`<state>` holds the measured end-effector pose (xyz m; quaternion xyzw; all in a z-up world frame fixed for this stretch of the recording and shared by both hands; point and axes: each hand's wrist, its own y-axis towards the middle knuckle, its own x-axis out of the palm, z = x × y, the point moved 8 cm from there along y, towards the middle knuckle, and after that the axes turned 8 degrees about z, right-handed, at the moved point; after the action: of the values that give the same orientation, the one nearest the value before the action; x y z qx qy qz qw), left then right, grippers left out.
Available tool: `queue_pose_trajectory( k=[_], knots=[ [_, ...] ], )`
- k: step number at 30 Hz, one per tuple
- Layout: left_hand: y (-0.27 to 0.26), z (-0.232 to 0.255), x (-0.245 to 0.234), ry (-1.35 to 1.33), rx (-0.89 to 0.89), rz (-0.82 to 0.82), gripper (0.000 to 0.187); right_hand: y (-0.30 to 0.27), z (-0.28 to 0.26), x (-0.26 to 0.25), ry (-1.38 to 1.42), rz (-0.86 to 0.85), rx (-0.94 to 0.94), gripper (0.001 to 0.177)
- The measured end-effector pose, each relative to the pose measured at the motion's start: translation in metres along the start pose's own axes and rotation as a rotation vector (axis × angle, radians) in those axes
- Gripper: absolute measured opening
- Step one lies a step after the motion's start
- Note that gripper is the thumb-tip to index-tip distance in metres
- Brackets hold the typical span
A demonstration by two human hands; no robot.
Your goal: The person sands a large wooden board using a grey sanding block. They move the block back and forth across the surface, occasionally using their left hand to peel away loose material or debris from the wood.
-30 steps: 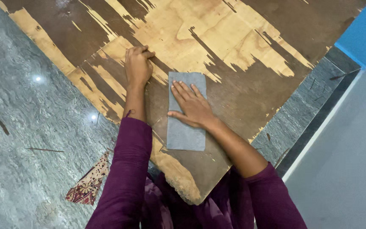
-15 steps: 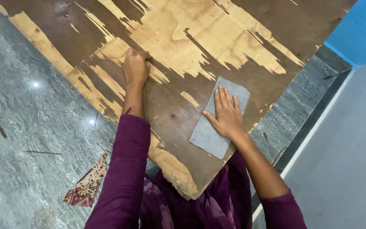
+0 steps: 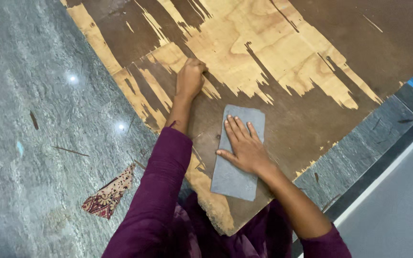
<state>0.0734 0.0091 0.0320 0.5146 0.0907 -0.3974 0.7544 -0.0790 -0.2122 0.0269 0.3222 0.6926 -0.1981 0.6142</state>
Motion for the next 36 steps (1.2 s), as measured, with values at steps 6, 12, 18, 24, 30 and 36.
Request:
queue_pose_trajectory(
  k=[6,12,18,24,30,36],
  knots=[
    [0.002,-0.006,0.006,0.043,-0.023,-0.072,0.022,0.055,0.047,0.003,-0.008,0.054,0.075,0.096],
    [0.007,-0.008,0.005,0.030,-0.005,-0.078,0.024,0.044,0.118,-0.003,-0.010,0.132,0.248,0.094],
    [0.005,-0.009,-0.004,-0.008,-0.129,-0.069,0.025,-0.009,0.140,-0.012,-0.081,0.185,0.379,0.091],
    [0.006,-0.008,-0.011,-0.023,-0.049,0.010,0.036,-0.070,0.110,-0.018,-0.103,0.216,0.438,0.091],
    [-0.001,-0.002,0.010,0.105,0.020,-0.129,0.031,-0.091,0.045,0.000,-0.143,0.076,0.346,0.093],
    [-0.002,-0.007,0.008,0.013,-0.063,-0.122,0.022,-0.044,0.023,0.006,-0.058,0.095,0.181,0.099]
  ],
)
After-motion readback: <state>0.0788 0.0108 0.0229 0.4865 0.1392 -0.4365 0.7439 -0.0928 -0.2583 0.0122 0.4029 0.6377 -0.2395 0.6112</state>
